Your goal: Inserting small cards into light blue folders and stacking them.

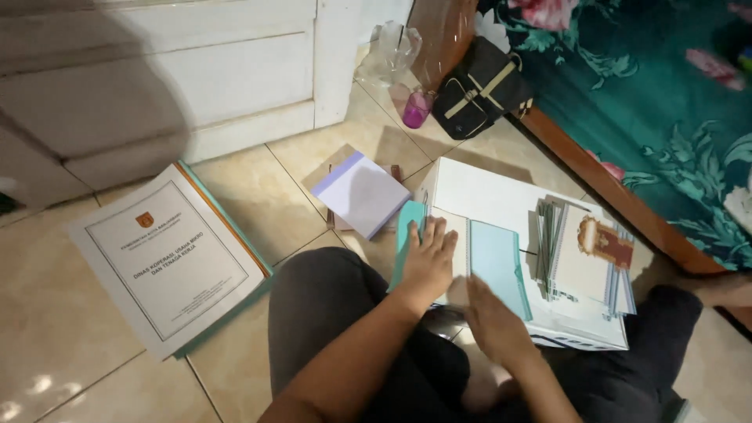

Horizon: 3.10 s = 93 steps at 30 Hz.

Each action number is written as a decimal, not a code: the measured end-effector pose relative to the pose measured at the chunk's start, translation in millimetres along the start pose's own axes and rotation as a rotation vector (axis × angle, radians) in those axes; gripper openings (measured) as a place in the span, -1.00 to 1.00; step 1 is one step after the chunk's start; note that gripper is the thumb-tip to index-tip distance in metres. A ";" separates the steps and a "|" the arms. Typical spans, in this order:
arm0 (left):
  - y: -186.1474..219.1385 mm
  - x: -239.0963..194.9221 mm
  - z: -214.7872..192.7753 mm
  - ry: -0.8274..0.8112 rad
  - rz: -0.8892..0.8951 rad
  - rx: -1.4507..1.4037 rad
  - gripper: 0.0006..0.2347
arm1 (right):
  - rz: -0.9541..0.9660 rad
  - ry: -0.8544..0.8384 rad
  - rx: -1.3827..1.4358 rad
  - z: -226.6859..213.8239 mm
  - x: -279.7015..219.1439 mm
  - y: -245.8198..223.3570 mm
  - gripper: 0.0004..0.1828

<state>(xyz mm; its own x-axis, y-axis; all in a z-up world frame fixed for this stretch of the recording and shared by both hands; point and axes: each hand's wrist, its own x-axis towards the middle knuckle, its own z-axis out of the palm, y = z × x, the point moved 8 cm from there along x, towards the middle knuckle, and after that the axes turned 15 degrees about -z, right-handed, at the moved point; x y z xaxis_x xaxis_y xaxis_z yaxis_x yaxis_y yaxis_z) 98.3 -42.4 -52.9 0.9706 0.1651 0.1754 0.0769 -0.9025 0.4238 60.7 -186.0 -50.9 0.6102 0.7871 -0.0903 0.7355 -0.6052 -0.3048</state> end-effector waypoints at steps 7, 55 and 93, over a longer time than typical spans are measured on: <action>0.5 -3.4 -22.5 0.008 -0.051 -0.105 -0.54 | 0.512 0.119 0.774 -48.9 -4.5 -1.8 -0.23; -46.4 3.3 -23.0 -0.026 -0.359 -0.025 -0.52 | 0.140 0.033 -0.011 2.1 1.7 -54.3 -0.26; 33.3 -16.4 -30.6 -0.303 0.088 -0.063 -0.48 | 0.409 0.584 0.123 -71.9 -56.1 33.3 -0.63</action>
<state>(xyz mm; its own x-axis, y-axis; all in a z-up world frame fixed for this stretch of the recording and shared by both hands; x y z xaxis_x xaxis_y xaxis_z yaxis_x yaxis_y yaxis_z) 77.9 -62.9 -14.5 0.9974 -0.0468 -0.0545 -0.0154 -0.8802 0.4744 72.2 -258.9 12.2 0.9126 0.2872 0.2909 0.3969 -0.7927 -0.4626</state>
